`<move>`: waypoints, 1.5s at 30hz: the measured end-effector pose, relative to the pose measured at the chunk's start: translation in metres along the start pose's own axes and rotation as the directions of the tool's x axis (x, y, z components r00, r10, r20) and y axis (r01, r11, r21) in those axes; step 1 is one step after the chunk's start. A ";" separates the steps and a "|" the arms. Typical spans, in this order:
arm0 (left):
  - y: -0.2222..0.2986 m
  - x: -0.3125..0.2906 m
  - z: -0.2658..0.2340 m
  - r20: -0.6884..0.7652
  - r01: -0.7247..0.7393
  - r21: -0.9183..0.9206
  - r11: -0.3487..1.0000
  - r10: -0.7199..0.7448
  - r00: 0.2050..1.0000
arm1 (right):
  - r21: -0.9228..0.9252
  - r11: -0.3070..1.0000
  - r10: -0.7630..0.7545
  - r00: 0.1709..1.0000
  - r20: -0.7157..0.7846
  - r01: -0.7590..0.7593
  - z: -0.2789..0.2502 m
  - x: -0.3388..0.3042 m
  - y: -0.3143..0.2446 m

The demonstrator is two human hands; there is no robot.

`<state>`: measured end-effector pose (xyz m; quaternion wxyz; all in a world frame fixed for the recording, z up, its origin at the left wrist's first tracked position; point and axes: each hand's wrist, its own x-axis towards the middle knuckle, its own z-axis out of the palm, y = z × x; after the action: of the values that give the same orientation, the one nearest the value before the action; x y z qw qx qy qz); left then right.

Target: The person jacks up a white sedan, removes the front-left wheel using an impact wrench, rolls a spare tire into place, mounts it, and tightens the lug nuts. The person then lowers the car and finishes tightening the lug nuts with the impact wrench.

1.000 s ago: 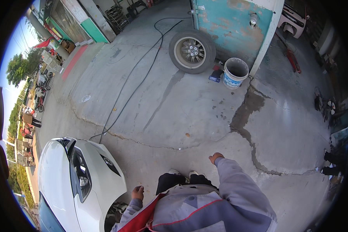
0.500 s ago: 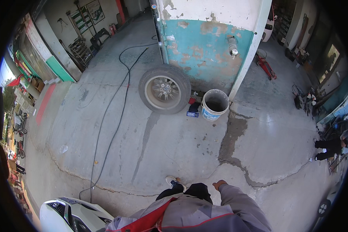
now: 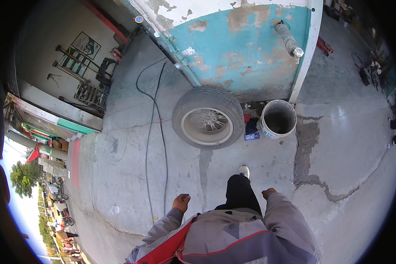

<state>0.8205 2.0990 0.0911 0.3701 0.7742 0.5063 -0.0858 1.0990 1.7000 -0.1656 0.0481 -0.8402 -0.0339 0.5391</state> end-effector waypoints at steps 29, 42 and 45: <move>0.200 0.701 -0.177 0.274 -0.674 0.238 0.699 0.617 0.737 | 0.149 0.901 0.004 0.334 -0.943 0.408 -0.266 0.064 -0.659; 0.242 0.708 -0.090 0.408 -0.795 0.127 0.593 0.700 0.587 | 0.300 0.875 0.153 0.370 -0.916 0.379 -0.180 0.012 -0.670; 0.229 0.686 -0.076 0.423 -0.849 0.135 0.510 0.746 0.515 | 0.372 0.858 0.236 0.373 -0.897 0.354 -0.148 0.002 -0.658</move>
<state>1.3207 2.5942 -0.0920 0.3083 0.9454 -0.0008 -0.1059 1.2312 2.3467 -0.0288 0.2984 -0.9472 0.1108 -0.0388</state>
